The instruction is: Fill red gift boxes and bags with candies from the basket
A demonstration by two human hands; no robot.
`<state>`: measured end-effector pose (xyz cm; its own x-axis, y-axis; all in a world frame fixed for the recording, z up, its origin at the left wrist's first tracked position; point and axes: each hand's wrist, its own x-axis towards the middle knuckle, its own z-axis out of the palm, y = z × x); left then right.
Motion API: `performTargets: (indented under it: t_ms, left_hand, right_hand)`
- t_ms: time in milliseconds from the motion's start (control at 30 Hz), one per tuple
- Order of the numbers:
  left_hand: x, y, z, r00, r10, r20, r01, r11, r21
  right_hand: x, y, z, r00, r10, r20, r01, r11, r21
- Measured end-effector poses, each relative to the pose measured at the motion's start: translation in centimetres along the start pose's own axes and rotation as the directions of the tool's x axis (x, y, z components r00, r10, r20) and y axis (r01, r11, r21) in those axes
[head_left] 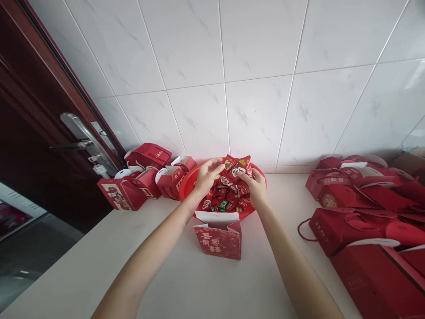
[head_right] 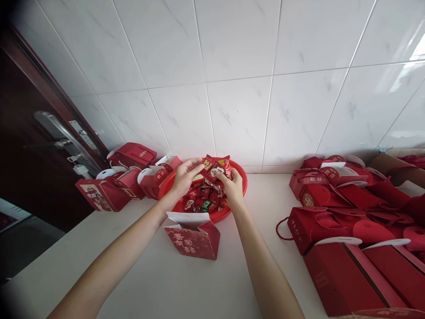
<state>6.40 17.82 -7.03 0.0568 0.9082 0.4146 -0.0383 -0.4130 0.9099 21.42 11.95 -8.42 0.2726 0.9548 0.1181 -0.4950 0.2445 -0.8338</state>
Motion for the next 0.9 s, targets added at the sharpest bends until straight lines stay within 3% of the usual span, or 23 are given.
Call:
performTargets:
  t_ms: [333, 633, 900]
  left_hand:
    - [-0.18, -0.03, 0.03, 0.981, -0.079, 0.177, 0.078, 0.997, 0.013]
    - [-0.38, 0.23, 0.13, 0.944, -0.077, 0.320, 0.088, 0.996, -0.021]
    - [-0.44, 0.27, 0.23, 0.947, -0.056, 0.316, 0.046, 0.998, 0.039]
  right_hand:
    - [0.03, -0.14, -0.10, 1.000, -0.009, -0.016, 0.009, 1.000, -0.001]
    - [-0.10, -0.41, 0.07, 0.999, 0.022, -0.035, -0.023, 1.000, -0.007]
    - [-0.17, -0.74, 0.00, 0.997, 0.075, 0.029, -0.073, 0.996, -0.042]
